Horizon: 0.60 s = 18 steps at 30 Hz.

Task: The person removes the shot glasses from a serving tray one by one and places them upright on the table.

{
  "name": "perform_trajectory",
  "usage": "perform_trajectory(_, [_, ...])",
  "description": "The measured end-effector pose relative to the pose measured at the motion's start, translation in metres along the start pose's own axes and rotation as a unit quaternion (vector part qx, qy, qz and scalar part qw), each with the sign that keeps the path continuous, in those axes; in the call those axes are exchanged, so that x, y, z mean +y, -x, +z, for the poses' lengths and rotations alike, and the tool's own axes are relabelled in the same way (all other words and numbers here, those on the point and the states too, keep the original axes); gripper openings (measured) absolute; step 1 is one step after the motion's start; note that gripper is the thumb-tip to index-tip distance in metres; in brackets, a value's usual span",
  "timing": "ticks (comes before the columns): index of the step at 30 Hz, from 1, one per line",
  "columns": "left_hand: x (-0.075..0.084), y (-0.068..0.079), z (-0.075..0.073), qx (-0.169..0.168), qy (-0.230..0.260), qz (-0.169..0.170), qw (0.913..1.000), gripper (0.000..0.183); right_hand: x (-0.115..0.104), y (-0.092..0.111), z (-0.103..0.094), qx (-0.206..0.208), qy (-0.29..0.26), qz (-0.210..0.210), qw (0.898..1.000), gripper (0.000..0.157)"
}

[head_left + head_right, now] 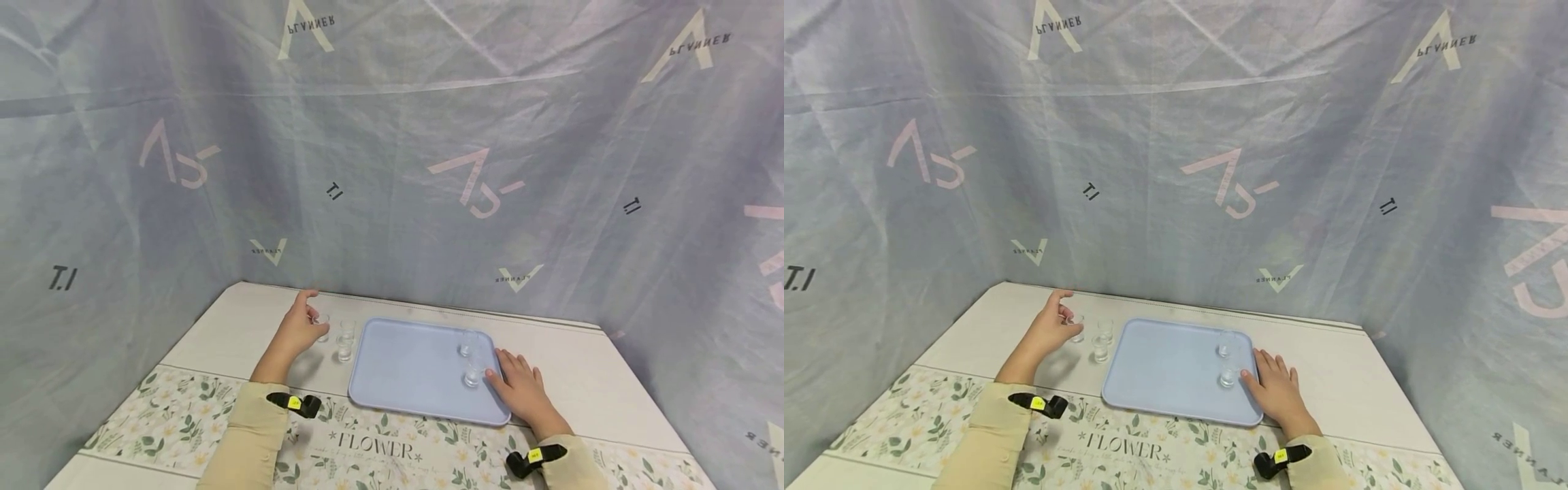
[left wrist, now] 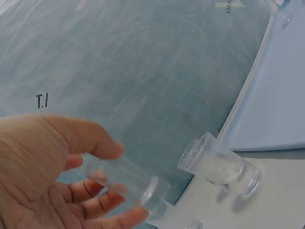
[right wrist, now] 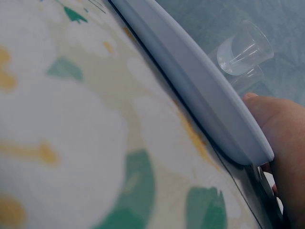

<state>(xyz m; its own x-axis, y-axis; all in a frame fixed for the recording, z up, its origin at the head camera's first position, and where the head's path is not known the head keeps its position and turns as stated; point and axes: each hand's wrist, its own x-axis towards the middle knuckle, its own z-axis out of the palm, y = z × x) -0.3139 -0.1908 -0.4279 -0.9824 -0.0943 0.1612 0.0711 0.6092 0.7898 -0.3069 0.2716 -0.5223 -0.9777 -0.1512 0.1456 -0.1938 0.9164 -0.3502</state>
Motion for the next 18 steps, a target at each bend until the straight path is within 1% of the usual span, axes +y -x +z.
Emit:
perform_trajectory(4, [-0.007, -0.002, 0.002, -0.012, -0.009, -0.02, 0.9997, 0.077, 0.0, 0.0, 0.001, 0.003, -0.002, -0.001, 1.0, 0.075])
perform_trajectory(10, [-0.018, -0.005, 0.005, -0.003, -0.019, -0.037, 0.9991, 0.077, 0.0, 0.0, 0.002, 0.005, -0.005, -0.003, 1.0, 0.075])
perform_trajectory(18, [-0.027, -0.006, 0.01, -0.014, -0.016, -0.057, 0.9982, 0.079, 0.001, 0.0, 0.003, 0.008, -0.004, -0.002, 1.0, 0.076])
